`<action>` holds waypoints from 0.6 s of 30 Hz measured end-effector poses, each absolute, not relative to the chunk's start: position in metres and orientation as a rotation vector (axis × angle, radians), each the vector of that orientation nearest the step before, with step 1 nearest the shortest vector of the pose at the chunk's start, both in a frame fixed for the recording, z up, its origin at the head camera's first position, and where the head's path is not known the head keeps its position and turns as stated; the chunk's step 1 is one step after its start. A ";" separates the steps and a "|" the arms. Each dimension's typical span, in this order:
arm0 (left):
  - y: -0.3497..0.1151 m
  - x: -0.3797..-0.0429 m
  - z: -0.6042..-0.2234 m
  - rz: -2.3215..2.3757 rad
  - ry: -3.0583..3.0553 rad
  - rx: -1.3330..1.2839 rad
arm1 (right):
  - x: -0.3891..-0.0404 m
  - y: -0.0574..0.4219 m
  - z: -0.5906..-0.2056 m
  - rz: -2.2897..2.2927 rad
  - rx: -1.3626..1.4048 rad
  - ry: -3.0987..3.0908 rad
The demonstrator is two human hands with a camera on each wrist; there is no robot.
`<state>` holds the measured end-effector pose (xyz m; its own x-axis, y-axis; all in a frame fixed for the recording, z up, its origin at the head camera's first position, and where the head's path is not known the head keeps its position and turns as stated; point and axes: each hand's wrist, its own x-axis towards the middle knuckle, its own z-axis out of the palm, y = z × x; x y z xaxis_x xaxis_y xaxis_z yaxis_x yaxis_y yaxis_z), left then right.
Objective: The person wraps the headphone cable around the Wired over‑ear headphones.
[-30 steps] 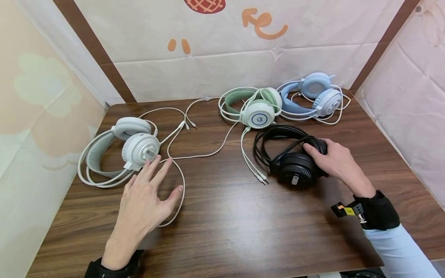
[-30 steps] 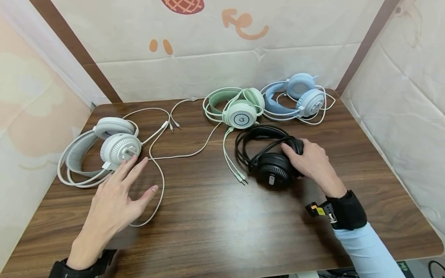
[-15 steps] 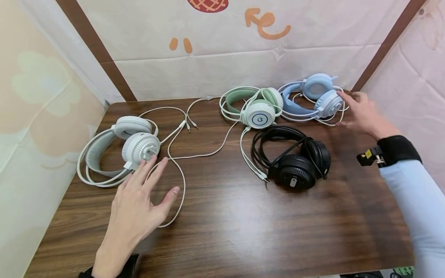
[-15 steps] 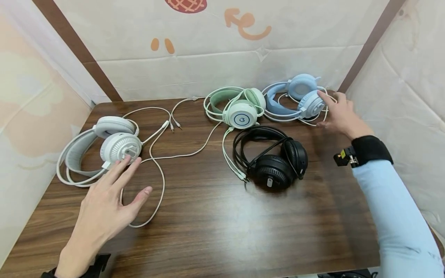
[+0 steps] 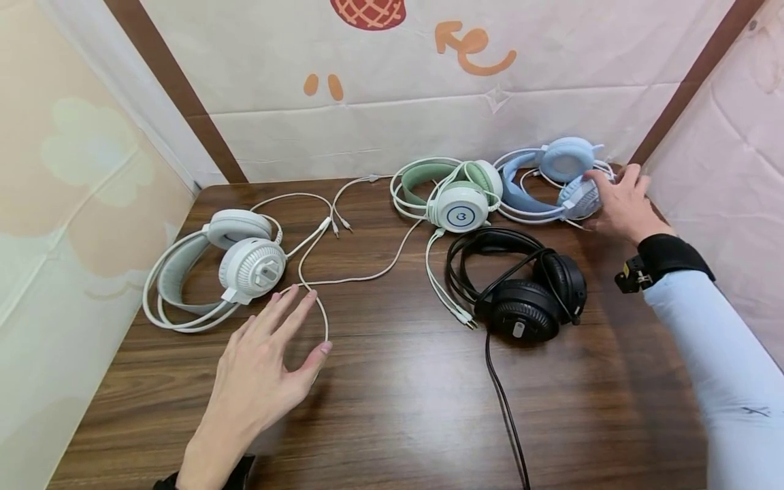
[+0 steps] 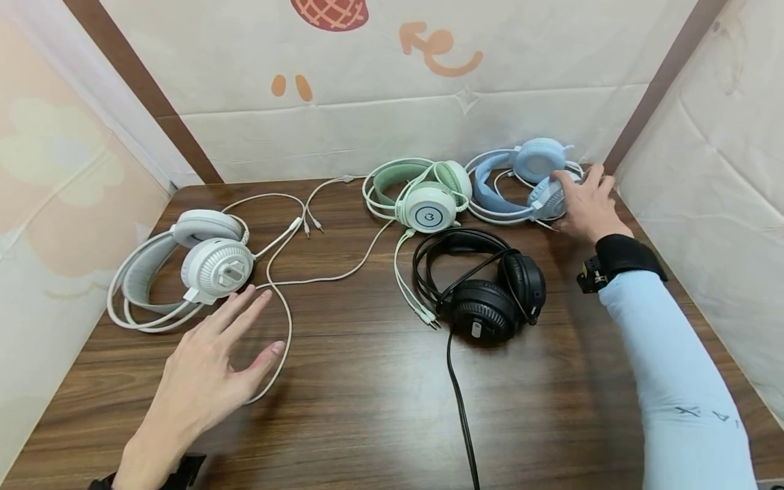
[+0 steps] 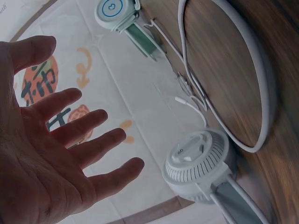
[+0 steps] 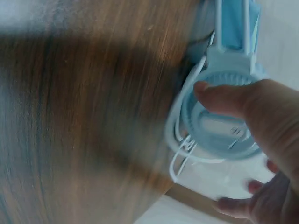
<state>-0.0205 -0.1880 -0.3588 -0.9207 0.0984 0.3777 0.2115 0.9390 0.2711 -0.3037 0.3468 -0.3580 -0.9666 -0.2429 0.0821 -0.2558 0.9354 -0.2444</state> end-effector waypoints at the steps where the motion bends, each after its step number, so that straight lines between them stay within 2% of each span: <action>1: -0.188 -0.021 -0.359 -0.435 -2.731 -0.233 | -0.303 0.346 -0.357 0.366 0.408 -3.017; 7: -0.188 -0.021 -0.361 -0.444 -2.745 -0.230 | -0.298 0.344 -0.356 0.219 0.625 -2.976; 18: -0.191 -0.017 -0.365 -0.481 -2.771 -0.218 | -0.253 0.356 -0.368 0.251 0.562 -2.895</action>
<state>-0.0172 -0.1912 -0.3653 -0.9374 0.0945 0.3352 0.2019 0.9316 0.3021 -0.2527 0.3562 -0.3682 -0.9119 -0.3531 0.2092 -0.3838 0.9142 -0.1302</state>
